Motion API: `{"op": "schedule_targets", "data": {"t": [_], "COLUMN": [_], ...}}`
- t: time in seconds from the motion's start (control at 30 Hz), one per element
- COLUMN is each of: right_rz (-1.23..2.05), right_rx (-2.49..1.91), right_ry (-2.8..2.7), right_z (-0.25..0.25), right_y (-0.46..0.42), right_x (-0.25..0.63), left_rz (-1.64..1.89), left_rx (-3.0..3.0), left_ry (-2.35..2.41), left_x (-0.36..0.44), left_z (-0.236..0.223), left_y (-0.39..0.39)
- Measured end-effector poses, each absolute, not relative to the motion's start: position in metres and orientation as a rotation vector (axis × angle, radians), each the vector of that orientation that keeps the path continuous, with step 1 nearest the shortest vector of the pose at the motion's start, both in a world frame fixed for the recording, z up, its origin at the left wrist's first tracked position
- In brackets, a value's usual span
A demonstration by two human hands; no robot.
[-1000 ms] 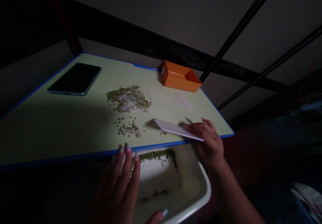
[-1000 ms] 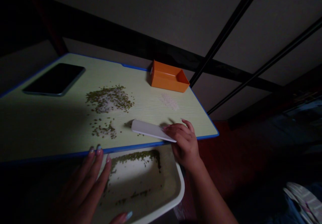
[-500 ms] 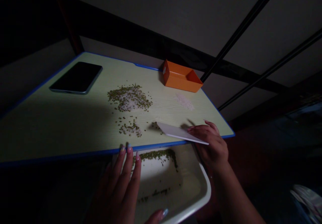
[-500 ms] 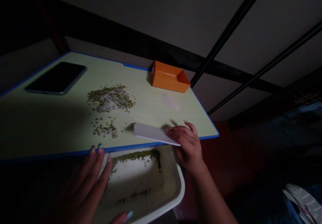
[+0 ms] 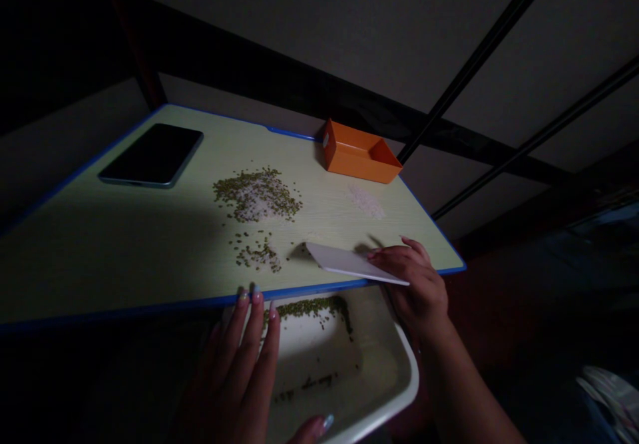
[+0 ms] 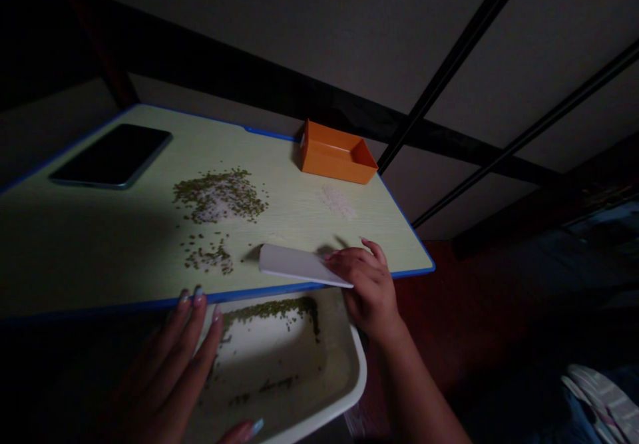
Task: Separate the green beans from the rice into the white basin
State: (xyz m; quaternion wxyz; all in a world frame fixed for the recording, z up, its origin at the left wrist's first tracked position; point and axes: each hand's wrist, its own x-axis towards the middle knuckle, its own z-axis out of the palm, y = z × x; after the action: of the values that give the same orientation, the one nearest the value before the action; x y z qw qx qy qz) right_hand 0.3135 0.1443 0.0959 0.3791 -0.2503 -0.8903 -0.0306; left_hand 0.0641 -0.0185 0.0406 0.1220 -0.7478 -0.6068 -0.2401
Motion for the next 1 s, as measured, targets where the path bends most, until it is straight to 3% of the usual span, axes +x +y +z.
{"op": "schedule_targets", "data": {"t": [1.0], "right_rz": [-0.081], "right_rx": [-0.633], "right_ry": [-2.28], "right_z": [0.098], "right_y": [0.148], "right_x": [0.306], "left_rz": [-0.698], "left_rx": [-2.178], "left_ry": [-1.758], "left_x": [0.065], "left_z": [0.042], "left_y": [-0.02]}}
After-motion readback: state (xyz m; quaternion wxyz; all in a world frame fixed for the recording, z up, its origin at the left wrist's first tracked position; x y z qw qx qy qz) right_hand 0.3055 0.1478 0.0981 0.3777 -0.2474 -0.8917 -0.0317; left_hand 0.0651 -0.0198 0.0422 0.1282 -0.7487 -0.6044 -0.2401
